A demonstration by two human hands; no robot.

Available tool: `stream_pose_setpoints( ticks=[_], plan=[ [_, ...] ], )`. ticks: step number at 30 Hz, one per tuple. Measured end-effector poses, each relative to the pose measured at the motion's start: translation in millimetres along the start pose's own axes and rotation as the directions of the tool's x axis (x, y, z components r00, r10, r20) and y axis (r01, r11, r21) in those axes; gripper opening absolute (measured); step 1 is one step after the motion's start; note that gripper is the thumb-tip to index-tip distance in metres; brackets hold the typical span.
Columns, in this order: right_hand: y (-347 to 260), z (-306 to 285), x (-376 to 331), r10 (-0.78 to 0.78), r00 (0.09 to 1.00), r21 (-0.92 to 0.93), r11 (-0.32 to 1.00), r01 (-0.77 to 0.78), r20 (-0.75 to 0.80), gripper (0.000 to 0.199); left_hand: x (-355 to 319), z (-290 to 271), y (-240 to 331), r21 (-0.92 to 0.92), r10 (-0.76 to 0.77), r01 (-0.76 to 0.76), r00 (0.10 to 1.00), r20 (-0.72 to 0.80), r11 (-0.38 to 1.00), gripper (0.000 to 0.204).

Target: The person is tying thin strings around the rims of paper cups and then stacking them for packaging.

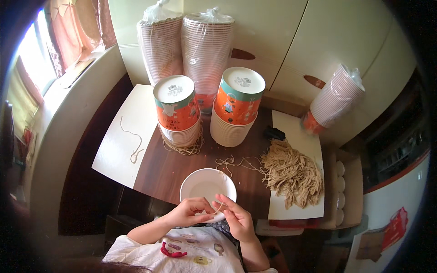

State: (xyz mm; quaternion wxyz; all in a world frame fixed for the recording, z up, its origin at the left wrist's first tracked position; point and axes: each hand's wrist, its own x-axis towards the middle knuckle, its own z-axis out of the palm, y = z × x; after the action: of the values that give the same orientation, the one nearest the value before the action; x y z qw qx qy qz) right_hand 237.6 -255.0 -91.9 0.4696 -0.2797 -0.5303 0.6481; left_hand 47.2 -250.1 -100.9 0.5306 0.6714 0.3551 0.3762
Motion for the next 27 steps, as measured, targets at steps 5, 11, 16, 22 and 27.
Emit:
stream_pose_setpoints(
  ticks=[5, 11, 16, 22, 27],
  plan=[
    [3.2, -7.8, 0.6, -0.077, 0.988, -0.395, 0.918, 0.017, -0.136, 0.029, -3.0, -1.4, -0.2, 0.16, 0.115, -0.092, 0.983, -0.143, 0.983, 0.01],
    [-15.7, -4.4, 1.5, 0.058, 0.998, -0.919, 0.395, 0.006, 0.032, 0.016, -8.7, -6.3, 6.8, 0.699, 0.335, -0.157, 0.934, -0.125, 0.697, 0.013],
    [-3.2, 3.4, 13.6, -0.037, 0.97, -0.574, 0.8, 0.173, 0.241, 0.04, -12.1, -10.8, 20.8, 0.826, 0.364, -0.278, 0.927, 0.095, 0.491, 0.02],
    [15.5, 6.3, 7.8, 0.22, 0.973, -0.43, 0.887, -0.171, 0.067, 0.029, -16.7, -10.1, 26.4, 0.872, 0.406, -0.289, 0.907, 0.117, 0.396, 0.023],
    [9.9, 10.4, 14.3, 0.061, 0.993, -0.612, 0.791, 0.012, 0.099, 0.014, -19.7, -12.6, 24.5, 0.896, 0.407, -0.256, 0.908, 0.094, 0.363, 0.022]
  ],
)
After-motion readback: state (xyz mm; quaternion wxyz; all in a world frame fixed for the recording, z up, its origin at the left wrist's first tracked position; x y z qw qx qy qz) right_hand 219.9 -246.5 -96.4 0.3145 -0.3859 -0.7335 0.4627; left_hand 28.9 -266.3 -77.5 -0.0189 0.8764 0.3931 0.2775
